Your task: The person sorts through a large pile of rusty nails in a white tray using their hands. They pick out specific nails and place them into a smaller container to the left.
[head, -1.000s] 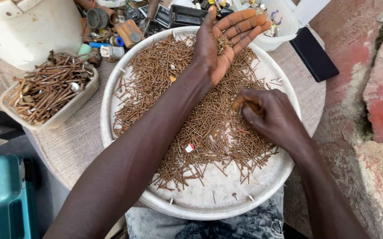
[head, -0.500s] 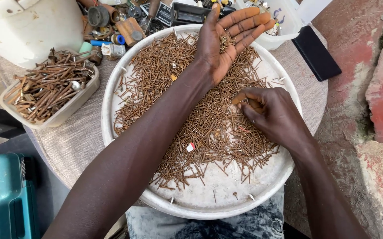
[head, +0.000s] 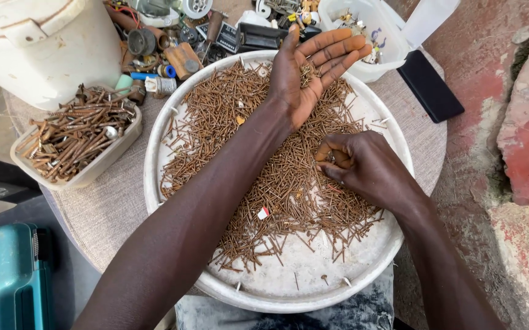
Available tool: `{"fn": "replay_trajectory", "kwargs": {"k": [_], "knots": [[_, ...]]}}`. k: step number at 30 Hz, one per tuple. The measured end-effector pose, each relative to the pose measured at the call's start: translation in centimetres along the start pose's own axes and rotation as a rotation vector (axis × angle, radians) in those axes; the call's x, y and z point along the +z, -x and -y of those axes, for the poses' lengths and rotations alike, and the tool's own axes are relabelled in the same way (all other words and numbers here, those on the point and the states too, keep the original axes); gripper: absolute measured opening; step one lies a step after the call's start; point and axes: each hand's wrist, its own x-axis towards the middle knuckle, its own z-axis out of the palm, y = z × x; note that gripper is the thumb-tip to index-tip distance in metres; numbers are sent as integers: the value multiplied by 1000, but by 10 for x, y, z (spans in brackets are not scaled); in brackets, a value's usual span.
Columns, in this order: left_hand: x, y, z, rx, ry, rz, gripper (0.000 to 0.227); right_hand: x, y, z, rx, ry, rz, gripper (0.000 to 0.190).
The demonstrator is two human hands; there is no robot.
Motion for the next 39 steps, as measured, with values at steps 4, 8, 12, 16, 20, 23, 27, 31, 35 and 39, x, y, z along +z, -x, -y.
{"fn": "replay_trajectory", "kwargs": {"k": [4,8,12,16,20,23,27,31,35,39], "knots": [[8,0,-6,-29,-13,-124,74,0,1,-8,161,-626,-105,4],[11,1,-8,-29,-51,-220,75,-3,-3,-23,130,-1699,-98,2],[15,1,-11,-35,-51,-319,74,-4,-3,-28,215,-1910,-122,4],[1,0,-8,-22,-90,-305,74,0,-7,-34,352,-1836,-286,21],[-31,-7,1,-33,72,-11,75,0,-4,-16,303,-1816,-300,37],[-31,-5,0,-31,75,-9,75,-1,-1,-2,320,-1847,-303,42],[-30,-6,-1,-15,62,-1,75,-1,0,1,308,-1877,-282,46],[-2,-3,-6,-2,-23,-287,84,-18,-12,-43,68,-1959,-115,44],[-7,-3,-3,21,-113,-212,85,-26,-21,-25,254,-1785,-243,20],[-8,-7,-1,-30,-95,-220,86,-33,-29,31,157,-1344,341,37]]}}
